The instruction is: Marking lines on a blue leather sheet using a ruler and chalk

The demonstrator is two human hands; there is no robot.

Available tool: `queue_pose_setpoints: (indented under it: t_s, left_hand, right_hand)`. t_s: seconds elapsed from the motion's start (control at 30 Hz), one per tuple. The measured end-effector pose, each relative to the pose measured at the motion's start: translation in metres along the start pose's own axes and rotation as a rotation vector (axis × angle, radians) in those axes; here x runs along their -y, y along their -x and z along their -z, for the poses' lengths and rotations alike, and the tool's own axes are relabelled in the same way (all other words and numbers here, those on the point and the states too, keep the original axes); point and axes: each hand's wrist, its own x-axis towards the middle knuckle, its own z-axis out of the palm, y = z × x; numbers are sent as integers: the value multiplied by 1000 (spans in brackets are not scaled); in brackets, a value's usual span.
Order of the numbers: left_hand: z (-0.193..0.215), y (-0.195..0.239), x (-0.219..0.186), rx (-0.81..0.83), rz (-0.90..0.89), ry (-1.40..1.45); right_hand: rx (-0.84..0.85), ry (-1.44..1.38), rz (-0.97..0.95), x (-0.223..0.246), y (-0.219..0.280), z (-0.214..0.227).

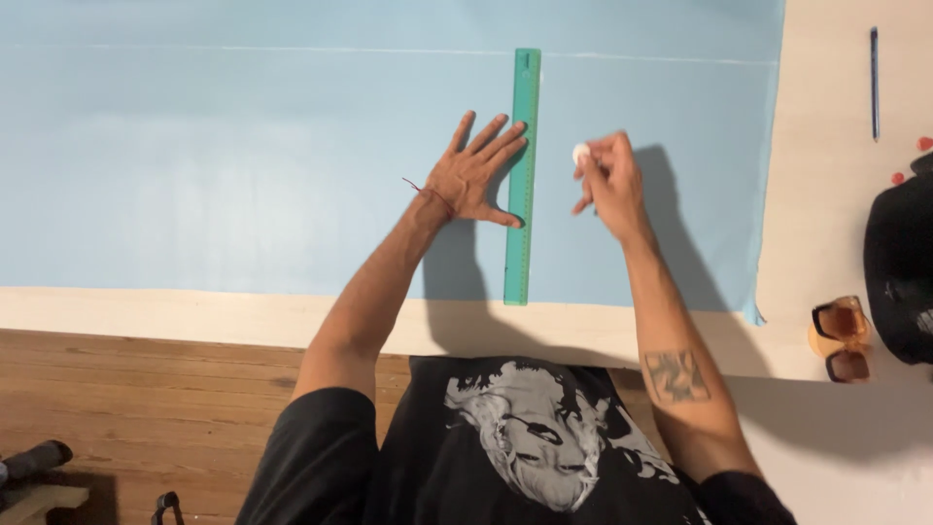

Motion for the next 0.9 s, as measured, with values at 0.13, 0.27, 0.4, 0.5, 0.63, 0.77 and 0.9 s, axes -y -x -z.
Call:
queue_pose_setpoints:
  t_s: [0.13,0.27,0.4,0.5,0.63,0.77,0.9]
  left_hand:
    - [6,-1,-1,-11,1,5]
    - [8,-2,1,73,-59,102]
    - [8,-1,-2,47,-58,87]
    - [12,-3,-4,112,-43,52]
    - [14,-2,-5,108,-35,79]
    - [13,-2,-3,101,-45,77]
    - [13,-4,-6,159,-47,32]
  right_hand:
    - [-13,131,69,1,-87,-8]
    - [34,418,-99,43,-136,-28]
    - [103,578,-42,36,-173,-40]
    - [70,737,228,-12,-194,-39]
    - [31,780,209,-20,-196,-43]
    - [27,898,250,-26,-201,-42]
    - [152,997,173,-2,-183,-45]
